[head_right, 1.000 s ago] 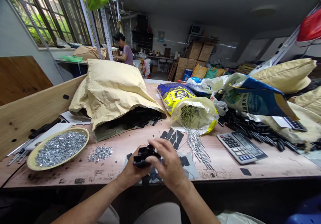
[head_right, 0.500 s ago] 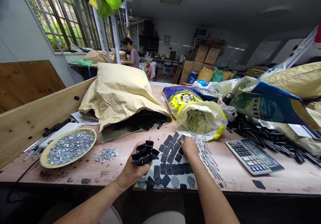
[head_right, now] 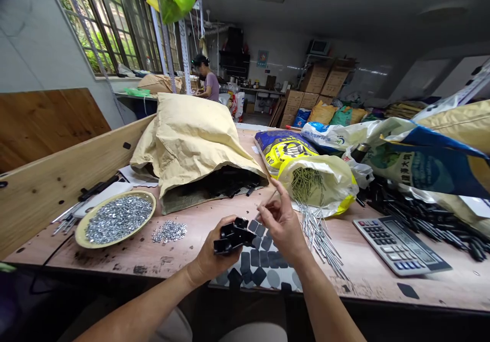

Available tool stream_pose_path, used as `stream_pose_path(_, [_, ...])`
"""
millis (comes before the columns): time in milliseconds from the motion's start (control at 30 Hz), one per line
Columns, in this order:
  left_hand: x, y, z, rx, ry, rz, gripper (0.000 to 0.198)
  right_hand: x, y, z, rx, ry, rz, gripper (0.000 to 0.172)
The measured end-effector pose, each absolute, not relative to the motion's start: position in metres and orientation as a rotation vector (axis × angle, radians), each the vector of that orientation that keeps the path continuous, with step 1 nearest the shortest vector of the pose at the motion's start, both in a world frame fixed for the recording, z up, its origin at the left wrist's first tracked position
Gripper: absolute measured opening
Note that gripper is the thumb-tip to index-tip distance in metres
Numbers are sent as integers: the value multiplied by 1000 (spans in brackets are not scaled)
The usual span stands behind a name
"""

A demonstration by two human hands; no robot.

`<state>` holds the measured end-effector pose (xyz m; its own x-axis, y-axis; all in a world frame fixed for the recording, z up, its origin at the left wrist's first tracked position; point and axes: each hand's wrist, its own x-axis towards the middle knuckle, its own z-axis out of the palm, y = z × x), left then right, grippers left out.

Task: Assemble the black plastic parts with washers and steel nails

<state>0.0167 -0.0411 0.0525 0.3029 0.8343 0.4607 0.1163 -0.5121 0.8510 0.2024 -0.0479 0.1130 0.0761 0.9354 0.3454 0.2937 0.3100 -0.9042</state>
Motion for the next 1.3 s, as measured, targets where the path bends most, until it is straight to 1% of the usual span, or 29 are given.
stream_pose_path(33, [18, -43, 52, 1884, 866, 1252, 63, 191, -58, 125, -1097, -1463, 706, 68])
stream_pose_path(100, [21, -45, 51, 1920, 905, 1272, 61, 172, -77, 142, -1033, -1520, 581, 55])
stream_pose_path(167, [22, -47, 52, 1941, 903, 1274, 62, 159, -90, 151, -1019, -1631, 409, 44])
stream_pose_path(233, [22, -49, 56, 1944, 901, 1263, 61, 153, -97, 151, -1006, -1787, 231, 38])
stream_pose_path(333, [21, -51, 62, 1914, 932, 1231, 57, 148, -99, 144, -1003, -1943, 30, 35])
stream_pose_path(467, [20, -55, 70, 1851, 856, 1246, 56, 145, -98, 136, -1011, -2022, -116, 35])
stream_pose_path(567, [19, -54, 72, 1871, 697, 1285, 53, 146, -100, 136, -1021, -2110, -137, 35])
stream_pose_path(633, [17, -52, 71, 1843, 682, 1321, 50, 152, -101, 136, -1050, -2135, -105, 34])
stream_pose_path(700, [14, -50, 71, 1759, 704, 1362, 53, 161, -101, 133, -1110, -2083, -33, 40])
stream_pose_path(767, [9, -48, 70, 1695, 704, 1381, 58, 168, -98, 124, -1195, -1931, 108, 54])
stream_pose_path(900, [2, -49, 71, 1672, 745, 1345, 59, 159, -90, 91, -1169, -1679, 592, 84])
stream_pose_path(967, [1, -51, 71, 1702, 804, 1332, 59, 144, -88, 77, -1131, -1618, 690, 89])
stream_pose_path(1100, [0, -52, 73, 1812, 876, 1360, 63, 118, -81, 68, -1151, -1490, 646, 91])
stream_pose_path(1167, [-2, -48, 74, 1800, 898, 1354, 60, 113, -76, 70, -1141, -1421, 717, 90])
stream_pose_path(1200, [-3, -46, 74, 1784, 914, 1336, 55, 112, -73, 71, -1126, -1382, 766, 92])
stream_pose_path(1233, [-4, -43, 74, 1813, 923, 1310, 54, 112, -70, 72, -1106, -1345, 817, 95])
stream_pose_path(1300, [-8, -36, 74, 1925, 920, 1325, 59, 112, -67, 74, -1053, -1294, 907, 104])
